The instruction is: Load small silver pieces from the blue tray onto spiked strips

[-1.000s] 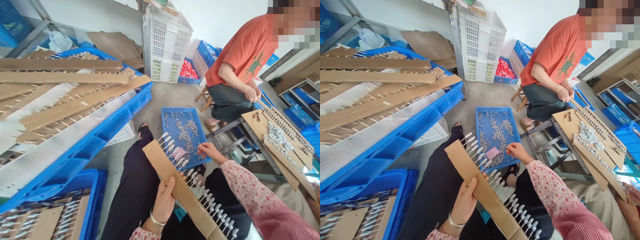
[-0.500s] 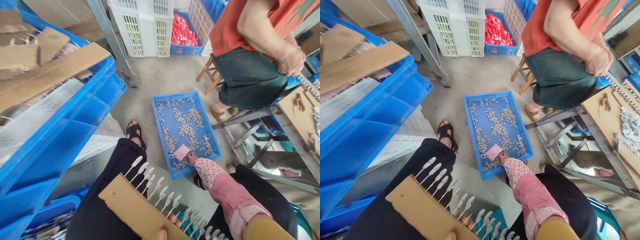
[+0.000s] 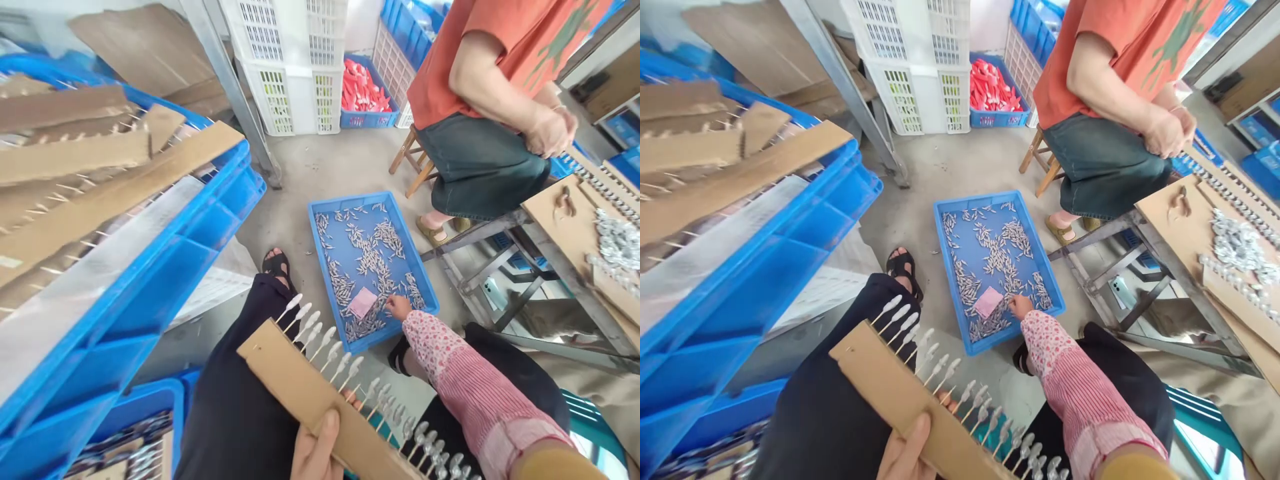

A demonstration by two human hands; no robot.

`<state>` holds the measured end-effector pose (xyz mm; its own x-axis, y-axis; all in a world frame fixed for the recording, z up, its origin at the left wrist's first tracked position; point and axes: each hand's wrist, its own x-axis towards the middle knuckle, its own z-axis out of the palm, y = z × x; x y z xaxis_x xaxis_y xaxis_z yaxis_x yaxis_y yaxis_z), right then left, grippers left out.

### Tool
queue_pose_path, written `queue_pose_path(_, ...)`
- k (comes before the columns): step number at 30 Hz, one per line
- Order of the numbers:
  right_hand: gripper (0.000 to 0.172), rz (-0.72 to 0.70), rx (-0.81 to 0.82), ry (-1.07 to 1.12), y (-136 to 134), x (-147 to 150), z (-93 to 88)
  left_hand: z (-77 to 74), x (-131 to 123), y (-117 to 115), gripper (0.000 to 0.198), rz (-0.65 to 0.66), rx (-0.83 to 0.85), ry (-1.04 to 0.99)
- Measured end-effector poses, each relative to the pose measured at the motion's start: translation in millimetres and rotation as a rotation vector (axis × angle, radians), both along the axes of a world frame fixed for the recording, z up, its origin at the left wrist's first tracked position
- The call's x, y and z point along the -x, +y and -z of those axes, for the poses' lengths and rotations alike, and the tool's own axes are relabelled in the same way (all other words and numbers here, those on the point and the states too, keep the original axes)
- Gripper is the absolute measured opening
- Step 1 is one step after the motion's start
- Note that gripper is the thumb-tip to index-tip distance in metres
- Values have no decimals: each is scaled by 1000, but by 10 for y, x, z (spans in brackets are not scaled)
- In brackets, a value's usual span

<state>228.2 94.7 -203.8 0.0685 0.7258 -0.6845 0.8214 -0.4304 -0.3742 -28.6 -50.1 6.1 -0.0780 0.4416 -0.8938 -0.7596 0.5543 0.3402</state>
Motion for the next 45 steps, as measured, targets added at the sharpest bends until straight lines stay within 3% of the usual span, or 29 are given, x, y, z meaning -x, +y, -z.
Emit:
queue_pose_path(4, 16, 105, -81, 229, 94, -2, -642, 86, -6, -92, 40, 51, -165, -66)
queue_pose_path(9, 29, 70, -138, 570, -65, 140, -1555, 100, -25, -153, 37, 68, -326, -104)
queue_pose_path(13, 33, 92, -196, 867, -307, 300, -1985, 43, -33, -144, 37, 44, -377, -96)
queue_pose_path(15, 32, 72, -204, 893, -389, 389, -2052, 26, -27, -138, 37, 39, -385, -92)
queue_pose_path(22, 31, -219, -79, 979, -460, 624, -2099, 37, -11, -106, 38, 25, -376, -45)
queue_pose_path(29, 22, -33, -49, 1090, -494, 678, -2094, 53, -42, -68, 36, 36, -365, -25)
queue_pose_path(38, 22, -101, -272, 944, -545, 732, -2076, 54, -47, -78, 37, 54, -370, -16)
queue_pose_path(45, 23, -154, -310, 901, -556, 745, -2055, 72, -42, -85, 35, 48, -375, -24)
